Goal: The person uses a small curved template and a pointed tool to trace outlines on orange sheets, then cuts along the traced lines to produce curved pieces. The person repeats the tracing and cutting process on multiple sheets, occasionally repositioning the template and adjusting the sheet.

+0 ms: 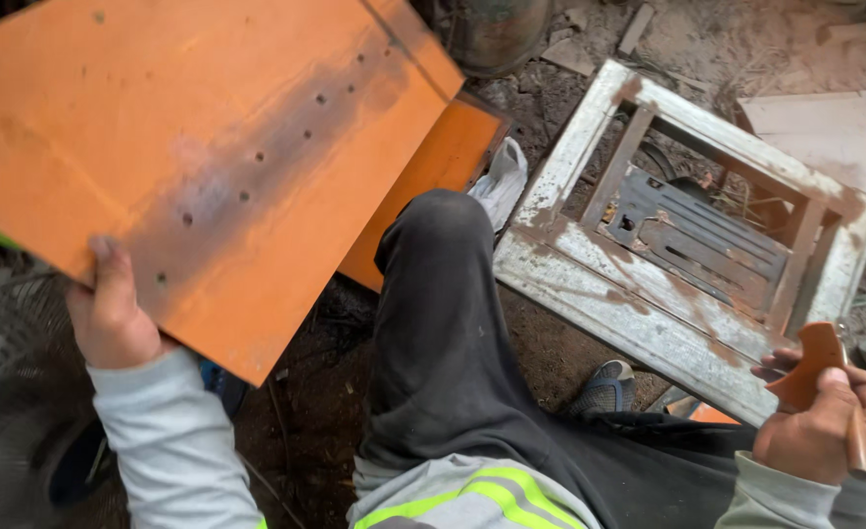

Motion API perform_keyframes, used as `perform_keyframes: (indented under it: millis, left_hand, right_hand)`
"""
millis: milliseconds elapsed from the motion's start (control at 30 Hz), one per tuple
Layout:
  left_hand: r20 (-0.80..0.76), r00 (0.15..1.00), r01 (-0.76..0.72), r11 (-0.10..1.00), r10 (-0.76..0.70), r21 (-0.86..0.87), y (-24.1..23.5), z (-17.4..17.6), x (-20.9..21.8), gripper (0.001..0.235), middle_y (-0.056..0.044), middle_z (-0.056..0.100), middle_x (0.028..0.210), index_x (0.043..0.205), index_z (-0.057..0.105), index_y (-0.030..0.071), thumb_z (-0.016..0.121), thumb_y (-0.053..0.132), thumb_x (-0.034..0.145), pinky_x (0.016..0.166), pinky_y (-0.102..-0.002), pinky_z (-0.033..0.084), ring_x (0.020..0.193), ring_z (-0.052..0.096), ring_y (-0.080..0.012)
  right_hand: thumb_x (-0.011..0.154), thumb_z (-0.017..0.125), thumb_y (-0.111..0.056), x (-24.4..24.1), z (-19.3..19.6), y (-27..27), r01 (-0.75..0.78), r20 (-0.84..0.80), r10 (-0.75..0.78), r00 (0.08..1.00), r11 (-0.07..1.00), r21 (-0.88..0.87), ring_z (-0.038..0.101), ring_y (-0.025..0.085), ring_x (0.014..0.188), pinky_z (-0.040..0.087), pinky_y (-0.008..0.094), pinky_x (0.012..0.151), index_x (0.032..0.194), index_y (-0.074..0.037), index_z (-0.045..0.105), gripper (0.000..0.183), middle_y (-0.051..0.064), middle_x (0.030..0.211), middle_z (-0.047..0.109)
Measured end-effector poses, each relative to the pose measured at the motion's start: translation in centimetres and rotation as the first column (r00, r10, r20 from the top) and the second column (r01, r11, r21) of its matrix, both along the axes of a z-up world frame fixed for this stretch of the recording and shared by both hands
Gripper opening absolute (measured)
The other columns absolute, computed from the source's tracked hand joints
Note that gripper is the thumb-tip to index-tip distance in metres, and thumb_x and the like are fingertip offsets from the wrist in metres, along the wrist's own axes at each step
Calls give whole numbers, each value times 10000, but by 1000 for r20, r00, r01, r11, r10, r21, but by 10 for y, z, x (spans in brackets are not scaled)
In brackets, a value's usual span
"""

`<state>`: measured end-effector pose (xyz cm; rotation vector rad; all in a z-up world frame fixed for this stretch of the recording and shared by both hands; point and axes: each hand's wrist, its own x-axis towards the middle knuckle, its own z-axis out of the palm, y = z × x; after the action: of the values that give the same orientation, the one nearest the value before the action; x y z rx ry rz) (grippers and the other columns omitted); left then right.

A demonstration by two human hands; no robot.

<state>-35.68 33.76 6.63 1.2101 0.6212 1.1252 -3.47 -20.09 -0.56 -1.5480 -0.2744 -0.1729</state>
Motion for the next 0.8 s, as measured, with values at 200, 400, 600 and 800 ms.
perform_keyframes:
  millis: [200, 400, 600, 800]
  left_hand:
    - [-28, 999, -29, 997, 28, -68, 0, -53, -39, 242, -72, 621, 1155, 1220, 566, 27, 642, 243, 1141, 998, -365, 537, 1064, 631, -189]
    - [-68, 997, -46, 982, 34, -181, 6, -69, -33, 327, -121, 669, 1249, 1252, 594, 21, 625, 320, 1126, 980, -397, 570, 1088, 683, -223]
    - [-137, 988, -110, 951, 73, -287, 11, -151, -2, 441, -117, 666, 1198, 1299, 590, -51, 676, 312, 1064, 949, -410, 573, 1041, 672, -232]
    - [29, 999, 41, 900, -31, -434, 24, -253, 36, 413, -105, 677, 1219, 1300, 591, -17, 627, 306, 1046, 942, -411, 545, 1077, 660, -238]
  right_hand:
    - [1119, 446, -27, -10, 14, 24, 78, -74, -78, 994, 997, 4, 687, 328, 868, 597, 439, 824, 1147, 59, 507, 109, 258, 1027, 666]
    - [1128, 457, -52, -12, 24, 38, 69, -143, -66, 988, 997, 19, 684, 299, 913, 594, 459, 898, 1135, 46, 514, 114, 231, 1018, 666]
    - [1117, 468, -48, -7, 17, 46, 50, -168, -48, 985, 999, 8, 687, 301, 906, 586, 443, 875, 1163, 35, 521, 108, 233, 1002, 673]
    - [1100, 481, -58, -7, 11, 55, 48, -193, -60, 979, 997, -63, 690, 295, 892, 580, 408, 851, 1128, 50, 521, 119, 222, 989, 680]
